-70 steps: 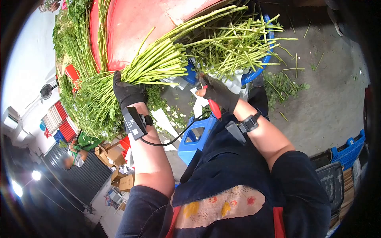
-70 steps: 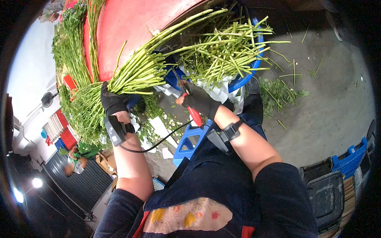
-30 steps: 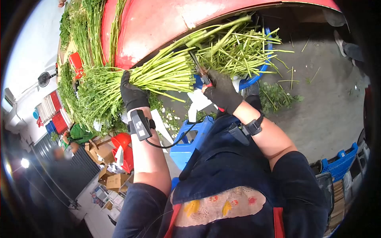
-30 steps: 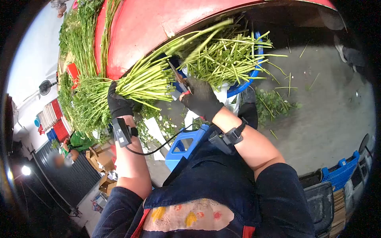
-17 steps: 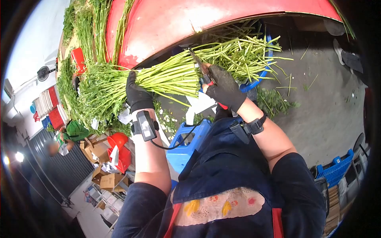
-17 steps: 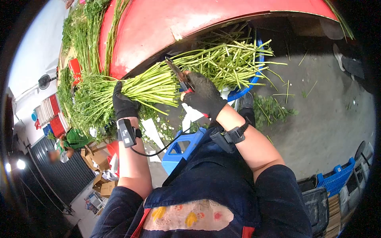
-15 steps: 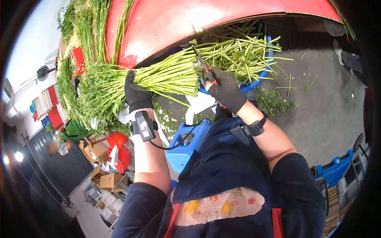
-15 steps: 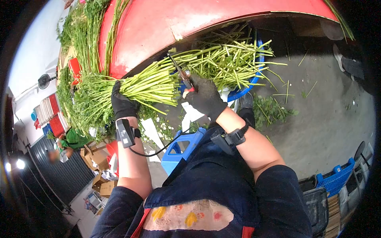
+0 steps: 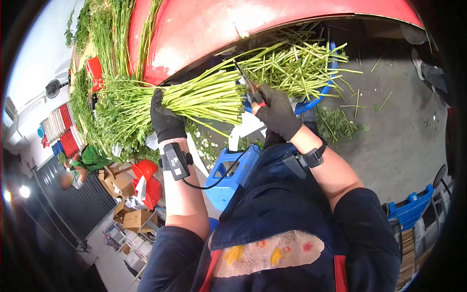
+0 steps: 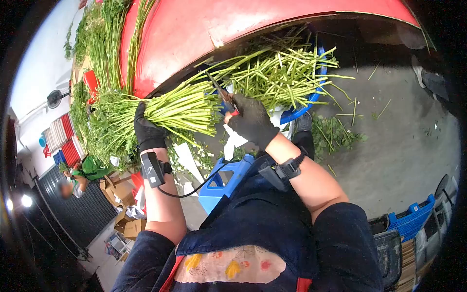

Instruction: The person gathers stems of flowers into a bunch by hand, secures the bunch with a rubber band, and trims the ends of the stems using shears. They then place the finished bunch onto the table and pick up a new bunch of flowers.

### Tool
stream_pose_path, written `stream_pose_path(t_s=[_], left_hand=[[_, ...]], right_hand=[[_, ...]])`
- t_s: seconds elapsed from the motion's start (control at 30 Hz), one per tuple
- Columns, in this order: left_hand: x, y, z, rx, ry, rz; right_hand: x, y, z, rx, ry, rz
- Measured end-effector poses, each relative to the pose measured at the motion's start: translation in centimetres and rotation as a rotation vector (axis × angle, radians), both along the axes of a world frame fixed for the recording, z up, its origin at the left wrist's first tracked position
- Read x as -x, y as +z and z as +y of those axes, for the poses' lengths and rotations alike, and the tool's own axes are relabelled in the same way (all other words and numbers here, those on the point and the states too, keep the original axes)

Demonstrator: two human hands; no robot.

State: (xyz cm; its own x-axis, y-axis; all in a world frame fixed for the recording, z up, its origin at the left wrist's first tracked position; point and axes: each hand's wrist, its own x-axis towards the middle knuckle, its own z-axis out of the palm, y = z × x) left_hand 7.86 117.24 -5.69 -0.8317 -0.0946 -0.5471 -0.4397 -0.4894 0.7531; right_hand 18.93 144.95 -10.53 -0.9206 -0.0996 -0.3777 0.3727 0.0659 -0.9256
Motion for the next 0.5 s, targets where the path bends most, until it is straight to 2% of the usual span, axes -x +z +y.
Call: stream_pose_path(t_s=[0.1,0.13,0.23,0.3,0.37,0.4,0.5], left_hand=[[0.1,0.1,-0.4,-0.018,0.007,-0.013],[0.2,0.0,-0.7,-0.007,0.000,-0.006],[-0.1,0.3,-0.3,0.063,-0.022,0.021],[-0.8,1.2,0.4,0.160,-0.034,0.049],[-0.7,1.3,0.3,0.197,0.006,0.024],[-0.8,1.2,0.2,0.211,0.012,0.021],[-0.5,0.4,-0.9,0.139,0.026,-0.004]], right_hand=[[-1.8,-1.7,-0.2,0.070,-0.017,0.024],[-2.4,-3.1,-1.0,0.099,-0.113,0.205],[-2.1,-6.2,-1.2,-0.001,0.081,0.206],[-0.8,-7.0,-1.7,0.107,0.128,0.168],[1.0,-6.3,-1.7,0.263,0.147,0.135],[1.9,-4.9,-1.2,0.304,0.161,0.039],[2.4,-5.3,-1.6,0.315,-0.006,0.322]])
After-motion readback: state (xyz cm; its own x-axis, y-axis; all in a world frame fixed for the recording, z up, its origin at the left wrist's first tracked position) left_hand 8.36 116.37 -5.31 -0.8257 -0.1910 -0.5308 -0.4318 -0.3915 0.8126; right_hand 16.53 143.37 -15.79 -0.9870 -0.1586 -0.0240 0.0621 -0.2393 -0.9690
